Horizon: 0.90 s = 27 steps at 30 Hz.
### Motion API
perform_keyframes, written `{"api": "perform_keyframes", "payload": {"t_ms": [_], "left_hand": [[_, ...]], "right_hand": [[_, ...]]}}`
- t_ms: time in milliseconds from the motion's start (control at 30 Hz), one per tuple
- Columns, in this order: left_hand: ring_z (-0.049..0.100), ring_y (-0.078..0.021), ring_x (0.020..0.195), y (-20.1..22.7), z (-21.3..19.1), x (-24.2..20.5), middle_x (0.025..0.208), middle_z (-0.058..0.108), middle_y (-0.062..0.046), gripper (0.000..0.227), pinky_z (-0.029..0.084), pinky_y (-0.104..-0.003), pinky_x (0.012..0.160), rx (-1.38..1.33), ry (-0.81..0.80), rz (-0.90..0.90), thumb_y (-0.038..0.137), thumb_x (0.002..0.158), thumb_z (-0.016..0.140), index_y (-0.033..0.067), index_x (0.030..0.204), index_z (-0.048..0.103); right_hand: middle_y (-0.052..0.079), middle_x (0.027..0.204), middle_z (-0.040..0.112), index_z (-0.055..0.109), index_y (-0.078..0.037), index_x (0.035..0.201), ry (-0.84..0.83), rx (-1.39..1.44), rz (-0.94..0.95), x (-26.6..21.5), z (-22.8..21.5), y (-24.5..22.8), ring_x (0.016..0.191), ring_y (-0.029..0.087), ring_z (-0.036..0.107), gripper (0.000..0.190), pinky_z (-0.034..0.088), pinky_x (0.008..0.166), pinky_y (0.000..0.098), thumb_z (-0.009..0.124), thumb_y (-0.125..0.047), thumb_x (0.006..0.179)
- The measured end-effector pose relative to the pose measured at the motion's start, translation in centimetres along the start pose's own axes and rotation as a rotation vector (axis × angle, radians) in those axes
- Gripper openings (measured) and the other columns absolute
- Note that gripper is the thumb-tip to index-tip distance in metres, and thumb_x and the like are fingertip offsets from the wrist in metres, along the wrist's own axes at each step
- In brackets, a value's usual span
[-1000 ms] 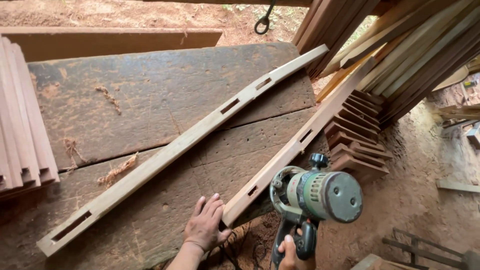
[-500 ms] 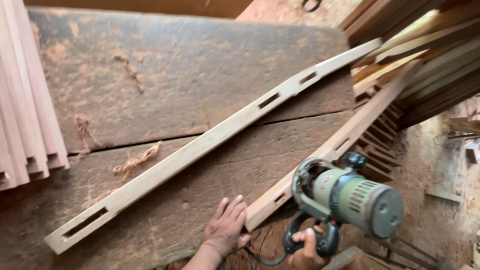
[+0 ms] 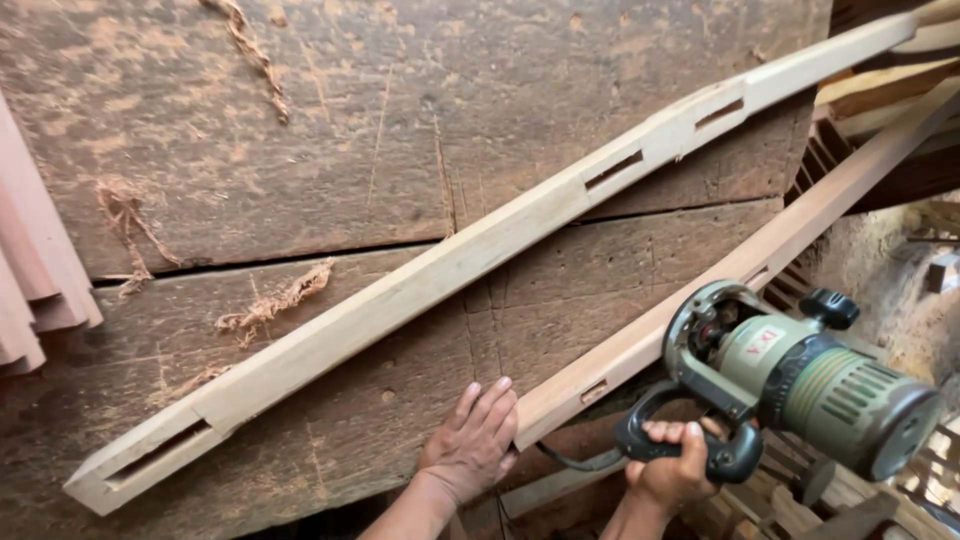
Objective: Using a hand-held power router to shape the edges of wooden furniture components.
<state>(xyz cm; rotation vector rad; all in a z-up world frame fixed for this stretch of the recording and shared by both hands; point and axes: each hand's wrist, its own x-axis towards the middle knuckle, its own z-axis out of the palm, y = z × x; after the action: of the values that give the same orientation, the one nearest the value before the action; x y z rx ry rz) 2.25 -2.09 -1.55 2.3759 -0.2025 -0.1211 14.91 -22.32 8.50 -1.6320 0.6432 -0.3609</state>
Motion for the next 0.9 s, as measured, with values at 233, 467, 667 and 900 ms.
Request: {"api": "perform_keyframes", "payload": {"t_ms": [233,467,667,900], "left_hand": [[0.024,-0.0301,0.155,-0.2,-0.3,0.0,0.152,0.046,-0.015,0.072,0.001,-0.05,0.128,-0.018,0.015,0.005,0.048,0.083,0.061,0.0019,0.138,0.051],[0.023,-0.0286,0.156,0.0,-0.4,-0.1,0.151,0.047,-0.013,0.072,-0.001,-0.051,0.128,0.013,0.016,-0.001,0.051,0.082,0.059,0.0036,0.136,0.051],[0.022,-0.0294,0.156,-0.1,-0.3,0.0,0.151,0.046,-0.015,0.064,-0.002,-0.052,0.129,0.02,-0.008,0.011,0.048,0.088,0.05,0.0035,0.133,0.052],[0.024,-0.0288,0.156,0.0,-0.1,-0.1,0.151,0.047,-0.013,0.065,0.0,-0.052,0.129,0.041,0.017,0.01,0.048,0.085,0.054,0.0043,0.133,0.052]], "right_hand": [[-0.01,0.065,0.049,0.052,-0.017,0.116,-0.06,-0.021,-0.004,1.8,1.2,-0.6,0.052,0.003,0.049,0.02,0.05,0.055,0.0167,0.05,-0.009,0.098],[-0.009,0.064,0.05,0.052,-0.014,0.118,-0.014,-0.057,-0.04,2.6,2.0,-1.2,0.051,0.005,0.051,0.023,0.051,0.053,0.0186,0.051,-0.008,0.096],[-0.007,0.065,0.05,0.052,-0.014,0.118,0.004,-0.049,-0.045,2.7,2.3,-1.3,0.053,0.006,0.051,0.023,0.052,0.056,0.0208,0.051,-0.005,0.097],[-0.006,0.066,0.052,0.053,-0.013,0.113,0.027,-0.026,-0.057,2.9,2.6,-1.5,0.052,0.006,0.05,0.02,0.051,0.053,0.0199,0.054,-0.005,0.095]]}}
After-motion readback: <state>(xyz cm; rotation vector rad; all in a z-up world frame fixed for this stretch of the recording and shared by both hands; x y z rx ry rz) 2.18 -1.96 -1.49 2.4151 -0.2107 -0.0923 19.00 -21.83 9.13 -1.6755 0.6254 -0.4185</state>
